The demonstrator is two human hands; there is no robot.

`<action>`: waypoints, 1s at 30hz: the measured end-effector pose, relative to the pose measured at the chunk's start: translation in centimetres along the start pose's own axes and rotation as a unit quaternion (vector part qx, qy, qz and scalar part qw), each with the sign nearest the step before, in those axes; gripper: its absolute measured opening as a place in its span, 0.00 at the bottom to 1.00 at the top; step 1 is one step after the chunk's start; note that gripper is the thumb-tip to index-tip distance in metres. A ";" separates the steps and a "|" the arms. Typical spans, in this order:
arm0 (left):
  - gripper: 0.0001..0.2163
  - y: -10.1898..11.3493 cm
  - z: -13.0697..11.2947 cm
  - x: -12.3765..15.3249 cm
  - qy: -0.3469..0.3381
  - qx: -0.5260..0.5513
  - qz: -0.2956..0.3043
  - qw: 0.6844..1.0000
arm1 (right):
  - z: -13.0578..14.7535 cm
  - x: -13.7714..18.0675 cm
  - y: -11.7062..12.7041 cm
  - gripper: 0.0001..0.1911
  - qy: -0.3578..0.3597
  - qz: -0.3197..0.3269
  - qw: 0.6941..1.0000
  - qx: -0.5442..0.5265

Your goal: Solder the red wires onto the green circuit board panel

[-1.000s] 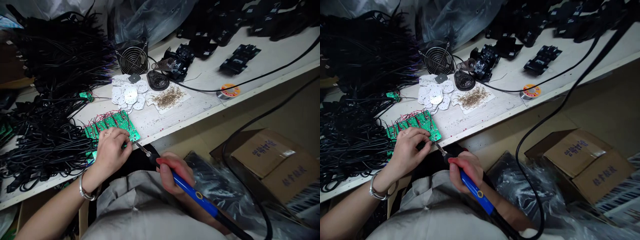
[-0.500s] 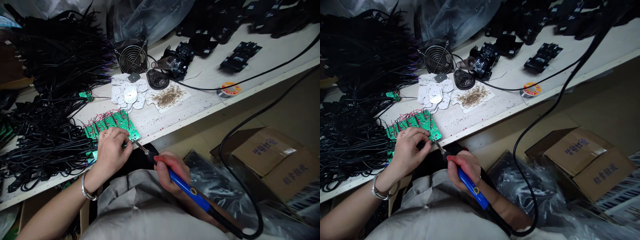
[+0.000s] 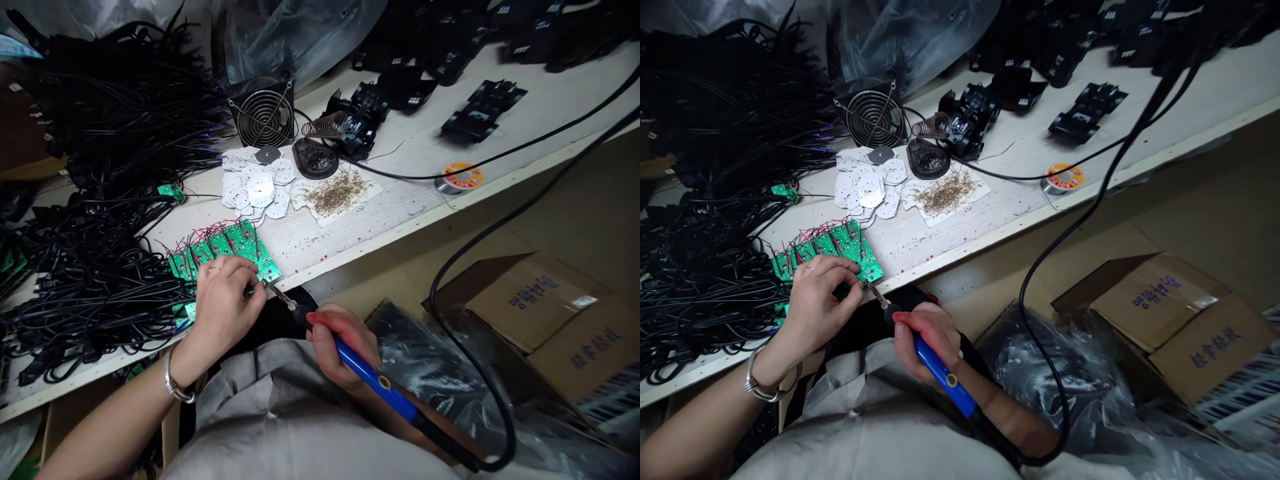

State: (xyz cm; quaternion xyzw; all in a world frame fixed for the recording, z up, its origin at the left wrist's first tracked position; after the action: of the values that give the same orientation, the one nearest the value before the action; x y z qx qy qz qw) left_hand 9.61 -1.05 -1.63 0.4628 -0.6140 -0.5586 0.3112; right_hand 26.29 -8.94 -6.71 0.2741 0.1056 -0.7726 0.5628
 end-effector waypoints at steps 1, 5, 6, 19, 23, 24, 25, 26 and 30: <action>0.07 0.0 0.0 0.0 0.000 0.001 0.000 1.000 | 0.0 0.0 0.0 0.10 -0.004 -0.002 1.000 0.004; 0.07 0.1 -0.1 0.0 0.004 -0.002 0.005 1.000 | 0.1 0.2 0.2 0.10 -0.009 0.005 1.000 0.003; 0.07 0.1 -0.1 0.0 0.005 -0.004 0.007 1.000 | 0.0 0.2 0.1 0.10 -0.006 0.008 1.000 -0.002; 0.07 0.3 -0.3 -0.3 0.029 -0.008 0.039 0.999 | -1.4 0.5 0.0 0.06 -0.018 -0.070 0.997 -0.034; 0.07 0.4 -0.4 -0.4 0.028 -0.007 0.038 0.999 | -1.3 0.2 0.0 0.06 -0.016 -0.070 0.996 -0.046; 0.07 0.5 -0.5 -0.4 0.027 -0.008 0.037 0.999 | -1.4 0.2 -0.1 0.07 -0.015 -0.072 0.996 -0.048; 0.07 0.5 -0.5 -0.4 0.028 -0.008 0.036 0.999 | -1.4 0.1 -0.1 0.07 -0.013 -0.074 0.996 -0.049; 0.07 0.5 -0.5 -0.4 0.027 -0.009 0.036 0.999 | -1.5 0.1 -0.1 0.07 -0.013 -0.074 0.996 -0.051; 0.07 0.5 -0.4 -0.4 0.029 -0.007 0.040 0.999 | -1.7 0.2 -0.2 0.07 -0.009 -0.065 0.996 -0.053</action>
State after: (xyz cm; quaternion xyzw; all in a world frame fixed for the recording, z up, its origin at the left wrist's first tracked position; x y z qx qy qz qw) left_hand 10.02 -0.89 -1.05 0.4518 -0.6189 -0.5360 0.3542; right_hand 26.58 -8.25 -8.29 0.2295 0.1584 -0.8036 0.5259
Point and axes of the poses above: each hand's wrist, its own x-axis away from the middle knuckle, its own y-axis out of the back of the hand, z = x × y, the point moved 1 cm from there along -x, towards the middle knuckle, and after that the axes turned 4 degrees about -x, right-handed, at the moved point
